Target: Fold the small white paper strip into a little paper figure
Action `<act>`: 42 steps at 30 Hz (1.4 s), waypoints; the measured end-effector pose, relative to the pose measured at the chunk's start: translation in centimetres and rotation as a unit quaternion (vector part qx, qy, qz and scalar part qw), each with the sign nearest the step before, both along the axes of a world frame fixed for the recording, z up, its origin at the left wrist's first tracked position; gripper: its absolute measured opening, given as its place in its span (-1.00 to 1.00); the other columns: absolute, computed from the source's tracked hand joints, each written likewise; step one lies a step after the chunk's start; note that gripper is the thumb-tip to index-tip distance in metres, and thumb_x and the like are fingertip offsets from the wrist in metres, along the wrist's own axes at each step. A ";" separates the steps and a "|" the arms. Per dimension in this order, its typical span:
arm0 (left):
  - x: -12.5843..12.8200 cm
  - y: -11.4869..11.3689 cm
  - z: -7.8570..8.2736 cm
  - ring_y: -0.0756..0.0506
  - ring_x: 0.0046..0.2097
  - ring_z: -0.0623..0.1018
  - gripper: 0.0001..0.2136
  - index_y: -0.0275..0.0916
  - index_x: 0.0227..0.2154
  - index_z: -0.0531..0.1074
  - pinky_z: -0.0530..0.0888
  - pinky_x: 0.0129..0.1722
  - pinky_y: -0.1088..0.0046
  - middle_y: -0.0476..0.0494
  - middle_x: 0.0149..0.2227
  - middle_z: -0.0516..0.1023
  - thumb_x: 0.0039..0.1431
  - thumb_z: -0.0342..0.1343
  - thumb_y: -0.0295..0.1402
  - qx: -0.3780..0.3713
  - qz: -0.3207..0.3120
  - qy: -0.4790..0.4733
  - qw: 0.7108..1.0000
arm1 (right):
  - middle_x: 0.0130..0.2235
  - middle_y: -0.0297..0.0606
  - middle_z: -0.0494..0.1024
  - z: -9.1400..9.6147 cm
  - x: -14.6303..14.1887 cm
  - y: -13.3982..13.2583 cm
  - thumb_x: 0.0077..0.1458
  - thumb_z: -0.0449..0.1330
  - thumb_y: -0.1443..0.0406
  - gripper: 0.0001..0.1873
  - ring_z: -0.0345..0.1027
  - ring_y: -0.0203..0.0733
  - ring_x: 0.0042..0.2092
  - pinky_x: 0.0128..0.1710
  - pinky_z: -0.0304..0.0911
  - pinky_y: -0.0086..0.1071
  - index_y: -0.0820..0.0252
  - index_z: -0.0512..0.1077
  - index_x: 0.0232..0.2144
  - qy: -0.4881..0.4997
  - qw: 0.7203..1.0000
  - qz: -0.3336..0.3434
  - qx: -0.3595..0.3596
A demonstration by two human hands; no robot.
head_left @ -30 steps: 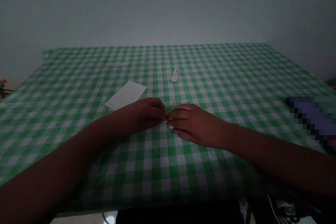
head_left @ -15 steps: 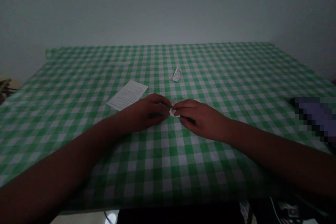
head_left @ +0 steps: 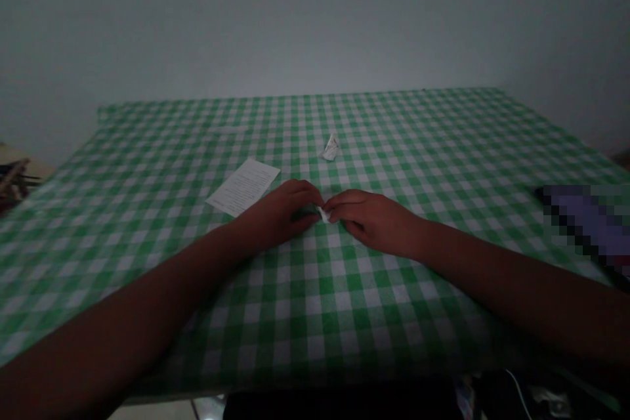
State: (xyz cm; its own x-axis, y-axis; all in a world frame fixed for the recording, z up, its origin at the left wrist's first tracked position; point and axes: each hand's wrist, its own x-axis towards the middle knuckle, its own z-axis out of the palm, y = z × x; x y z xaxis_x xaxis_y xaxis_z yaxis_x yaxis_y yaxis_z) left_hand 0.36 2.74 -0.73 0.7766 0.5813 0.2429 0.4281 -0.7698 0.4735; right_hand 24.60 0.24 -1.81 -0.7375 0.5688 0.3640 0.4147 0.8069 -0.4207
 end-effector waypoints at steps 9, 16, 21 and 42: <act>0.4 0.0 0.0 -0.09 -0.09 0.48 -0.89 -0.25 -0.21 0.49 0.45 -0.05 0.31 -0.13 -0.14 0.49 0.29 0.07 -0.43 0.001 -0.003 0.016 1.000 | -0.16 -0.14 0.53 0.4 -0.6 0.0 0.24 0.10 0.42 -0.89 0.40 -0.14 -0.08 -0.05 0.38 -0.21 0.22 0.42 -0.22 0.012 1.000 -0.006 0.000; 0.2 -0.1 0.1 -0.10 -0.10 0.50 -0.83 -0.20 -0.17 0.55 0.45 -0.08 0.33 -0.16 -0.13 0.52 0.32 0.05 -0.40 0.035 -0.030 0.024 0.999 | -0.20 -0.15 0.45 0.2 -0.7 -0.2 0.23 0.15 0.34 -0.93 0.33 -0.09 -0.12 -0.11 0.33 -0.20 0.20 0.34 -0.21 -0.011 0.998 -0.061 0.008; 0.3 -0.4 0.1 -0.11 -0.11 0.50 -0.81 -0.21 -0.18 0.57 0.45 -0.10 0.33 -0.19 -0.14 0.50 0.33 0.04 -0.37 0.039 -0.032 0.034 0.998 | -0.21 -0.14 0.42 0.3 -0.8 -0.4 0.23 0.17 0.30 -0.90 0.30 -0.08 -0.15 -0.16 0.31 -0.22 0.22 0.34 -0.25 -0.039 0.995 -0.081 0.031; 0.8 -0.9 0.8 -0.08 -0.15 0.48 -0.82 -0.21 -0.23 0.57 0.45 -0.11 0.34 -0.15 -0.16 0.45 0.31 0.06 -0.34 -0.009 -0.004 0.070 0.997 | -0.08 -0.11 0.56 1.2 0.7 0.0 0.27 0.08 0.42 -0.76 0.41 -0.10 -0.04 0.01 0.34 -0.12 0.21 0.52 -0.11 -0.067 0.997 0.023 0.043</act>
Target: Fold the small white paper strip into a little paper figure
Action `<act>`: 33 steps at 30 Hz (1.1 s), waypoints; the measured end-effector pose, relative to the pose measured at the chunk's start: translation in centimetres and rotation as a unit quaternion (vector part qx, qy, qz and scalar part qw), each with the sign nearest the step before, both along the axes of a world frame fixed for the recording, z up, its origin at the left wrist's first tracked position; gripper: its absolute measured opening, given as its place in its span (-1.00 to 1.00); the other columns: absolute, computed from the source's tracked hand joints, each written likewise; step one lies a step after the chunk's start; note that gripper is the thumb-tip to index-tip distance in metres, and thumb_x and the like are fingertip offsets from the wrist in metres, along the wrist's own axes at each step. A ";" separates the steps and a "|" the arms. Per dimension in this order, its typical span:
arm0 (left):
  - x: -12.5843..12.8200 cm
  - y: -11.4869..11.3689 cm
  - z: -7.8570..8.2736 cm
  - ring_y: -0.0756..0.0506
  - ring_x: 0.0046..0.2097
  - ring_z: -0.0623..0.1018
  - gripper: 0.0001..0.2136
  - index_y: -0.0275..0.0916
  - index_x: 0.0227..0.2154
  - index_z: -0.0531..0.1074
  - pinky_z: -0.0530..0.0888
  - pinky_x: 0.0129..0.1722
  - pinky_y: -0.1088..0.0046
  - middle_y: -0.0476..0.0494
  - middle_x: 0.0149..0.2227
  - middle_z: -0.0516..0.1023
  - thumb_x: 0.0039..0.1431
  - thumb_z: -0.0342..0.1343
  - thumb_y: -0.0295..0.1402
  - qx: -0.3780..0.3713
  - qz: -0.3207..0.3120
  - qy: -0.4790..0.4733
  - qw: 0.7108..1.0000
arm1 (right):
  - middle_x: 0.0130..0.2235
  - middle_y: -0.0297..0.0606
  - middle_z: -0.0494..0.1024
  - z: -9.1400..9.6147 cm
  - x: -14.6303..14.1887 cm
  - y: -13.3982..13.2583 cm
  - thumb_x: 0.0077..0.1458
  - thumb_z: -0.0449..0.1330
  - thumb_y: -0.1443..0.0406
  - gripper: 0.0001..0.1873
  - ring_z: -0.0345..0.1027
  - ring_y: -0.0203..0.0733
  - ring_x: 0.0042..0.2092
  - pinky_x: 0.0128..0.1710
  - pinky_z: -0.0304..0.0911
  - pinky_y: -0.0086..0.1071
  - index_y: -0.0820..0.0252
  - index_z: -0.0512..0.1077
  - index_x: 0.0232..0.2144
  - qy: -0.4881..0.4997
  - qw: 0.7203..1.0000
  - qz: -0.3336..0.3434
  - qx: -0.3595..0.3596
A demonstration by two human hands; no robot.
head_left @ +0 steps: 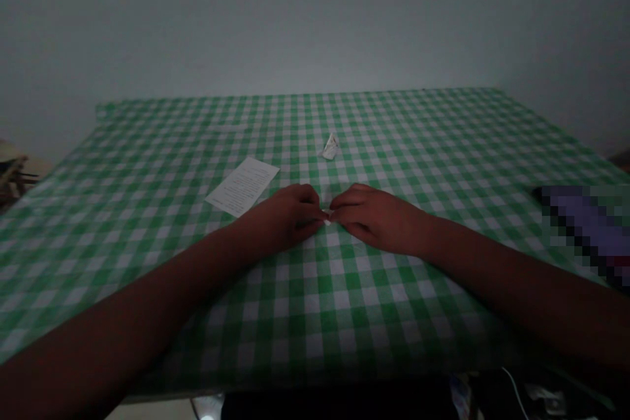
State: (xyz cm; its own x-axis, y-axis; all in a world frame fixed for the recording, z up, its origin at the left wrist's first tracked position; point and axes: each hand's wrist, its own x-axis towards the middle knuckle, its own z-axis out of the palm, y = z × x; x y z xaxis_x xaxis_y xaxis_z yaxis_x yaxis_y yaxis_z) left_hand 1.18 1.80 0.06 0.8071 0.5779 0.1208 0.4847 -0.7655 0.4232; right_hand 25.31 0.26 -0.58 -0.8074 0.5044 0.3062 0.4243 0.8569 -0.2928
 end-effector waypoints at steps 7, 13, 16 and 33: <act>0.5 -0.1 -0.3 -0.07 -0.18 0.51 -0.85 -0.21 -0.24 0.59 0.47 -0.12 0.34 -0.13 -0.20 0.47 0.26 0.12 -0.35 -0.030 0.036 -0.040 0.998 | -0.17 -0.16 0.59 -0.1 -0.5 0.3 0.25 0.15 0.39 -0.86 0.43 -0.13 -0.09 -0.02 0.36 -0.19 0.22 0.51 -0.19 0.032 0.998 -0.031 -0.049; 0.7 -0.2 -0.7 -0.05 -0.21 0.53 -0.90 -0.18 -0.28 0.58 0.49 -0.16 0.35 -0.09 -0.23 0.49 0.21 0.18 -0.35 -0.048 0.065 -0.081 0.993 | -0.20 -0.19 0.59 -0.3 -0.7 0.5 0.26 0.13 0.38 -0.85 0.42 -0.15 -0.12 -0.02 0.34 -0.19 0.19 0.52 -0.25 0.046 0.997 -0.023 -0.051; 0.8 -0.3 -0.6 -0.05 -0.21 0.53 -0.91 -0.18 -0.30 0.58 0.49 -0.17 0.35 -0.08 -0.24 0.49 0.20 0.18 -0.36 -0.052 0.071 -0.084 0.993 | -0.22 -0.21 0.57 -0.5 -0.8 0.6 0.26 0.12 0.38 -0.85 0.40 -0.16 -0.14 -0.03 0.32 -0.19 0.19 0.51 -0.27 0.042 0.998 -0.017 -0.053; 0.7 -0.4 -0.8 -0.03 -0.22 0.52 -0.90 -0.21 -0.29 0.58 0.47 -0.19 0.40 -0.09 -0.24 0.50 0.23 0.16 -0.39 -0.043 0.062 -0.080 0.994 | -0.21 -0.12 0.47 -1.1 -0.9 0.2 0.28 0.12 0.27 -0.85 0.29 -0.07 -0.16 -0.12 0.29 -0.18 0.25 0.43 -0.26 0.009 0.998 -0.040 0.056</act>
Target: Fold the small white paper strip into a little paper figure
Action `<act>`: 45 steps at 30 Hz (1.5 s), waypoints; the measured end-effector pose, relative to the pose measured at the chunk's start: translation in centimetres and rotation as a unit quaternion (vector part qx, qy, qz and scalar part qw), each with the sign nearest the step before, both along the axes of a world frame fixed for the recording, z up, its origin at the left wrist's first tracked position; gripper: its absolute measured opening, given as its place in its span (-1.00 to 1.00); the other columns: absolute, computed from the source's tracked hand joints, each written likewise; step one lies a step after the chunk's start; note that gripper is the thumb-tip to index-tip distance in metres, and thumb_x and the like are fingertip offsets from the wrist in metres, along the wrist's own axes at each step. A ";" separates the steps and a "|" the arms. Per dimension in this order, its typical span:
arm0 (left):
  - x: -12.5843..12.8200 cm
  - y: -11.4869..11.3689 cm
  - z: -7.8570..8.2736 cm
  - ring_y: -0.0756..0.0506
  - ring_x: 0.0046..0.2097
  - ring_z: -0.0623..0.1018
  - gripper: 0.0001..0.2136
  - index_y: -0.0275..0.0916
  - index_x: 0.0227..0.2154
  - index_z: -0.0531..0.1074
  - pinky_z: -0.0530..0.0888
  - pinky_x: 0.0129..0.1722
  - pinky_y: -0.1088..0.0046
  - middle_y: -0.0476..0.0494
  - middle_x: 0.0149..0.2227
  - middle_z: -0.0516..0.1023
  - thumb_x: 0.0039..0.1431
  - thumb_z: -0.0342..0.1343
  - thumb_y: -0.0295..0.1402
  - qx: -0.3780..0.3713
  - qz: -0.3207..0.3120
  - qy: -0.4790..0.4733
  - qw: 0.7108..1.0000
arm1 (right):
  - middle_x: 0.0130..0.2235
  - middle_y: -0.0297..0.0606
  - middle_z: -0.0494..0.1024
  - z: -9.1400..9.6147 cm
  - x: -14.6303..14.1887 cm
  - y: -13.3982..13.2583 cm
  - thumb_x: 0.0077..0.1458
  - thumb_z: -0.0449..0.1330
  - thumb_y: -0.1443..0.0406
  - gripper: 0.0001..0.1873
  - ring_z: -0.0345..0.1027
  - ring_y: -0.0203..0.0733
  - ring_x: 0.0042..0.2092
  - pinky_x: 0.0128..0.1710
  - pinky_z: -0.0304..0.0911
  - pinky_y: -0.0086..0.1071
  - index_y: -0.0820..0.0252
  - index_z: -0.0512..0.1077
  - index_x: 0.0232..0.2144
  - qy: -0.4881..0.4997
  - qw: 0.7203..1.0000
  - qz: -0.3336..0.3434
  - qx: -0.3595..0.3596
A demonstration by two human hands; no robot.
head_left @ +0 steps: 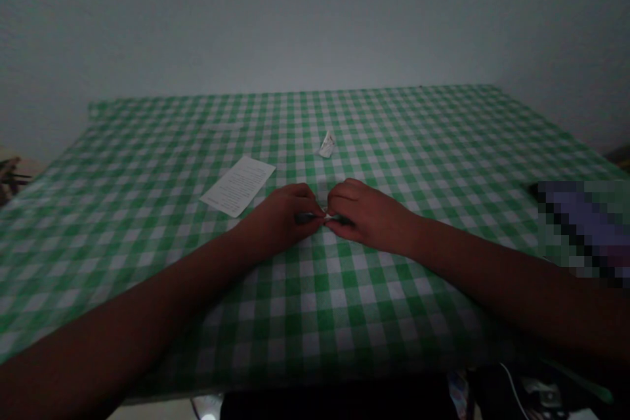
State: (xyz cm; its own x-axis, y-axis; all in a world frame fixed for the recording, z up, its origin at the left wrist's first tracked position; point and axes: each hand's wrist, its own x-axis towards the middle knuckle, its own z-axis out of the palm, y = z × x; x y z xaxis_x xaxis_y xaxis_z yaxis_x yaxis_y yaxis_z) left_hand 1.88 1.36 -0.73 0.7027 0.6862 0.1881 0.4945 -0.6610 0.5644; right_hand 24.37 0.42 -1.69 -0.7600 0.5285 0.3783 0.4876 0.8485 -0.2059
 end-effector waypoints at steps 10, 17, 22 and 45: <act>0.1 -0.2 0.2 -0.06 -0.20 0.52 -0.87 -0.23 -0.25 0.59 0.45 -0.19 0.40 -0.11 -0.22 0.50 0.24 0.15 -0.38 0.020 0.016 0.035 0.999 | -0.20 -0.07 0.47 0.0 -0.2 0.2 0.29 0.12 0.25 -0.77 0.29 -0.06 -0.16 -0.13 0.29 -0.19 0.31 0.47 -0.28 -0.012 1.000 -0.013 0.022; 0.7 -1.6 0.9 -0.11 -0.26 0.51 -0.81 -0.28 -0.23 0.58 0.42 -0.17 0.30 -0.14 -0.33 0.53 0.28 0.08 -0.33 0.068 0.052 0.125 0.988 | -0.29 -0.15 0.49 0.5 -0.2 -0.4 0.31 0.09 0.29 -0.76 0.30 -0.10 -0.20 -0.11 0.23 -0.19 0.26 0.54 -0.28 -0.048 0.995 -0.081 -0.039; 1.2 -2.6 1.3 -0.10 -0.26 0.52 -0.80 -0.27 -0.21 0.56 0.43 -0.17 0.32 -0.13 -0.33 0.55 0.29 0.02 -0.40 0.026 0.029 0.122 0.992 | -0.32 -0.19 0.50 0.9 -0.6 -0.8 0.25 0.15 0.37 -0.83 0.33 -0.15 -0.22 -0.11 0.22 -0.24 0.27 0.55 -0.32 -0.006 0.990 -0.099 -0.102; -0.1 -0.5 0.1 -0.07 -0.27 0.50 -0.76 -0.19 -0.17 0.47 0.45 -0.26 0.37 -0.05 -0.28 0.49 0.12 0.28 -0.27 -0.052 0.135 0.001 0.990 | -0.29 -0.34 0.54 0.3 -1.4 -1.3 0.13 0.26 0.35 -0.92 0.36 -0.22 -0.21 -0.17 0.23 -0.30 0.11 0.47 -0.28 0.163 0.951 -0.150 -0.215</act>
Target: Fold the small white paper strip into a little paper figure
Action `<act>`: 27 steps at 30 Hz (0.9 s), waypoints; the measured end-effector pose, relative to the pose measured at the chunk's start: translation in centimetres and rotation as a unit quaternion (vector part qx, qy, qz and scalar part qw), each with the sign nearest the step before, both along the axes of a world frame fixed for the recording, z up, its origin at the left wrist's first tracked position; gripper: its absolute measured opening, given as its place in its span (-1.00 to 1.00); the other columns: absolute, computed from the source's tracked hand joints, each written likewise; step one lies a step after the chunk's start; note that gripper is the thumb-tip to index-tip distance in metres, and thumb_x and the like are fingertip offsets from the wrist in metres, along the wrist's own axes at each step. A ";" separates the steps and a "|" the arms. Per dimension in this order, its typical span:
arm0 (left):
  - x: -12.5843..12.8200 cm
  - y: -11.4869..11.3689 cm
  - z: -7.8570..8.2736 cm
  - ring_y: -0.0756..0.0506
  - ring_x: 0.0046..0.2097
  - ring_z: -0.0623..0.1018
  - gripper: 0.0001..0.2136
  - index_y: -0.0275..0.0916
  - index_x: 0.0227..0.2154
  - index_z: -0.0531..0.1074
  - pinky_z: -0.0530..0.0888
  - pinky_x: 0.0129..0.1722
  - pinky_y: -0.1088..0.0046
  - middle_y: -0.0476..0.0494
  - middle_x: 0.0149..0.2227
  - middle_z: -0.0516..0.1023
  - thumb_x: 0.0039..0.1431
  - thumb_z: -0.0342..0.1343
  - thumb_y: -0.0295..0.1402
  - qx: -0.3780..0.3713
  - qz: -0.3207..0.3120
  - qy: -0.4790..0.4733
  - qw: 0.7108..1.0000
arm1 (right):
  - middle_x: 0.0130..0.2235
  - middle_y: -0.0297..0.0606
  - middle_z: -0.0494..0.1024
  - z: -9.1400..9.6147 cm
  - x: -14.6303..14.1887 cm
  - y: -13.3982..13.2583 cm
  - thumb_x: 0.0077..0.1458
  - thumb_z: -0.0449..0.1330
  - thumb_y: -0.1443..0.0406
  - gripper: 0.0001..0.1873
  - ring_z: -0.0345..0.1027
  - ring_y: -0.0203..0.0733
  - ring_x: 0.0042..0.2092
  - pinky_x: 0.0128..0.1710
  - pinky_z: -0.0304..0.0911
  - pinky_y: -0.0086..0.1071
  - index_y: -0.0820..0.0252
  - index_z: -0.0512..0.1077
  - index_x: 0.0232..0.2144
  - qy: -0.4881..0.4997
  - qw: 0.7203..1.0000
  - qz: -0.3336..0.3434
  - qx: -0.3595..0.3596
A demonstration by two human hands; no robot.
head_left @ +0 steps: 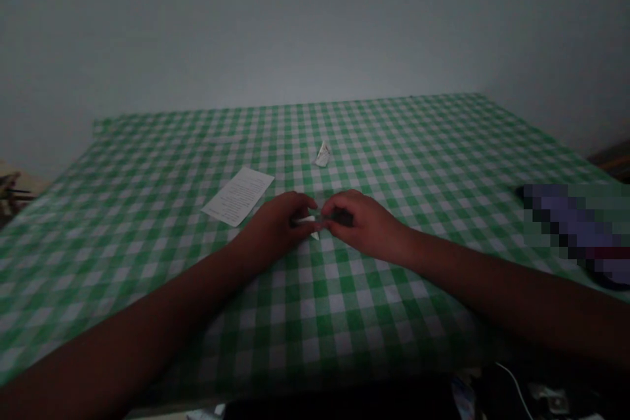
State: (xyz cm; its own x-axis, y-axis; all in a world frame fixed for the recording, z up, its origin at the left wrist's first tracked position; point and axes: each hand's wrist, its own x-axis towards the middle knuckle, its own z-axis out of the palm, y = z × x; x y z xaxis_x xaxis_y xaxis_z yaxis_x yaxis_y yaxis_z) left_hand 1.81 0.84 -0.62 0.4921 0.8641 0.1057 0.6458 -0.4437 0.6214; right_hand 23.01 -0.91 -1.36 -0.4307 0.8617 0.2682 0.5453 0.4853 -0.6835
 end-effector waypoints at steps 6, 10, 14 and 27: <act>0.0 -0.6 0.9 -0.02 -0.35 0.48 -0.79 -0.19 -0.21 0.49 0.43 -0.31 0.43 0.01 -0.36 0.49 0.11 0.28 -0.25 -0.015 0.009 -0.060 0.998 | -0.30 -0.31 0.54 0.2 0.0 -0.1 0.11 0.29 0.28 -0.92 0.37 -0.20 -0.20 -0.14 0.24 -0.26 0.14 0.45 -0.33 0.014 1.000 0.002 0.017; 0.4 -1.3 1.3 -0.02 -0.35 0.48 -0.77 -0.21 -0.24 0.49 0.43 -0.35 0.43 0.00 -0.37 0.49 0.07 0.30 -0.23 -0.040 0.041 -0.135 0.989 | -0.21 -0.28 0.57 1.0 0.3 -0.2 0.17 0.24 0.28 -0.91 0.40 -0.18 -0.10 -0.04 0.26 -0.23 0.13 0.49 -0.25 0.057 0.997 0.044 -0.006; 1.0 -1.9 1.4 -0.01 -0.37 0.48 -0.77 -0.22 -0.28 0.47 0.44 -0.37 0.45 0.01 -0.41 0.46 0.04 0.31 -0.25 -0.094 0.058 -0.218 0.970 | -0.20 -0.29 0.56 1.3 0.3 -0.3 0.17 0.25 0.29 -0.94 0.39 -0.19 -0.07 -0.01 0.27 -0.23 0.11 0.49 -0.26 0.079 0.991 0.106 -0.031; 0.0 -1.8 2.4 -0.05 -0.22 0.51 -0.90 -0.23 -0.26 0.49 0.45 -0.15 0.36 -0.06 -0.28 0.53 0.22 0.14 -0.33 0.008 -0.037 -0.111 0.993 | -0.28 -0.34 0.54 1.0 0.9 0.2 0.16 0.27 0.29 -0.95 0.42 -0.23 -0.16 -0.09 0.30 -0.28 0.11 0.50 -0.36 0.106 0.992 0.054 -0.031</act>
